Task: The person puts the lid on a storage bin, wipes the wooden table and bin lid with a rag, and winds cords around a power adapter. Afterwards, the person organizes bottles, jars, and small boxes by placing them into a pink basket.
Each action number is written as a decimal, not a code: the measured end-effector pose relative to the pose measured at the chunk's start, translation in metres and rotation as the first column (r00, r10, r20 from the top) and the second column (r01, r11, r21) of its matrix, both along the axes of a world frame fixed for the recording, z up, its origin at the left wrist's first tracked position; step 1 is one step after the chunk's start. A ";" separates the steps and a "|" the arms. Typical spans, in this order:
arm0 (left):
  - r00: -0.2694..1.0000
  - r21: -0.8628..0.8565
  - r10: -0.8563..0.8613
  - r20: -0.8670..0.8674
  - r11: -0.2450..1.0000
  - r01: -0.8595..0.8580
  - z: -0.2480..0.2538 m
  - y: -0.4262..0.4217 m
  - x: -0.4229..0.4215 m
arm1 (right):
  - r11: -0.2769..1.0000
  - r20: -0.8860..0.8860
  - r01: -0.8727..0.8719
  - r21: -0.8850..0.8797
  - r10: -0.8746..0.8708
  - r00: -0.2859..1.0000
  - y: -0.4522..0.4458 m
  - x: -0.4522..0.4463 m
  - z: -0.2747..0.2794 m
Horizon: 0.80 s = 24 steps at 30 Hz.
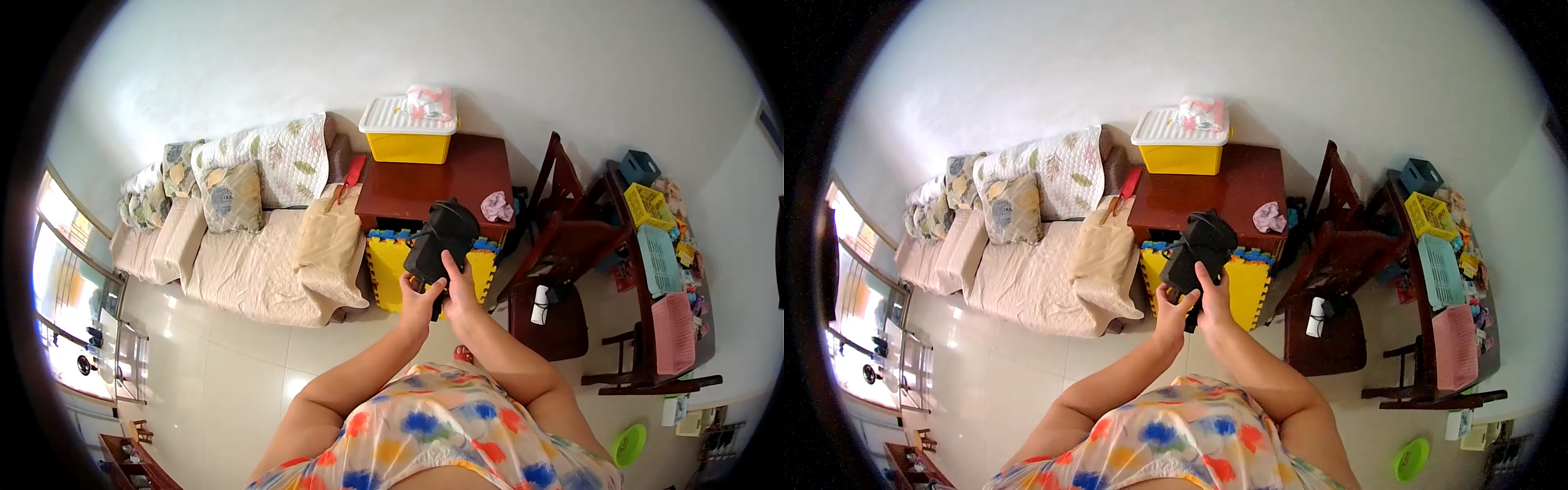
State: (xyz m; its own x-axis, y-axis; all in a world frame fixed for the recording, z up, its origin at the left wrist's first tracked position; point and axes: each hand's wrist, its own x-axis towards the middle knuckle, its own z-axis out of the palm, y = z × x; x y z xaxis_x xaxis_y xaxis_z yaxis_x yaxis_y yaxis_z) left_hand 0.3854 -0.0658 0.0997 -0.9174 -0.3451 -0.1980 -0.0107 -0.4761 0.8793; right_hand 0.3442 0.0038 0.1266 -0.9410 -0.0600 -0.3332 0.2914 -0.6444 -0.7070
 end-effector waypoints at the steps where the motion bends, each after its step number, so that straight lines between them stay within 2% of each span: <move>1: 1.000 -0.028 -0.027 0.012 0.999 0.028 -0.006 -0.003 -0.002 | 1.000 -0.010 -0.010 0.006 0.011 1.000 0.000 -0.003 -0.004; 3: 0.996 -0.082 -0.084 0.037 0.993 0.086 -0.012 -0.014 -0.008 | 0.999 -0.032 -0.029 0.018 0.029 0.999 0.003 -0.014 -0.018; 6: 0.983 -0.036 -0.168 0.068 0.985 0.171 -0.010 -0.032 -0.021 | 1.000 -0.026 -0.009 -0.003 0.009 1.000 0.003 -0.032 -0.032; 9: 0.980 0.007 -0.133 0.148 0.991 0.133 0.012 -0.051 -0.041 | 1.000 -0.008 0.005 -0.004 -0.005 1.000 0.003 -0.052 -0.036; 11: 0.972 0.005 -0.144 0.184 0.989 0.146 0.004 -0.065 -0.064 | 0.998 0.006 -0.056 0.024 0.056 0.998 0.007 -0.061 -0.030; 14: 0.931 0.021 -0.294 0.218 0.955 0.296 0.006 -0.066 -0.096 | 0.992 -0.061 -0.116 0.043 0.119 0.991 0.010 -0.085 -0.038; 16: 0.944 0.086 -0.225 0.241 0.974 0.210 -0.003 -0.059 -0.127 | 0.993 -0.099 -0.109 0.035 0.112 0.989 0.013 -0.105 -0.036; 17: 0.951 0.120 -0.200 0.234 0.977 0.176 -0.018 -0.056 -0.145 | 0.992 -0.124 -0.097 0.086 0.107 0.986 0.015 -0.124 -0.054; 18: 0.958 0.155 -0.175 0.229 0.978 0.141 -0.025 -0.051 -0.163 | 0.989 -0.086 -0.101 0.111 0.111 0.990 0.018 -0.139 -0.057; 20: 0.953 0.119 -0.196 0.231 0.978 0.173 -0.037 -0.038 -0.199 | 0.980 -0.005 -0.115 0.164 0.118 0.993 0.027 -0.175 -0.059; 24: 0.919 0.068 -0.260 0.295 0.966 0.251 -0.057 -0.008 -0.280 | 0.993 0.133 -0.034 0.116 0.019 0.991 0.058 -0.265 -0.089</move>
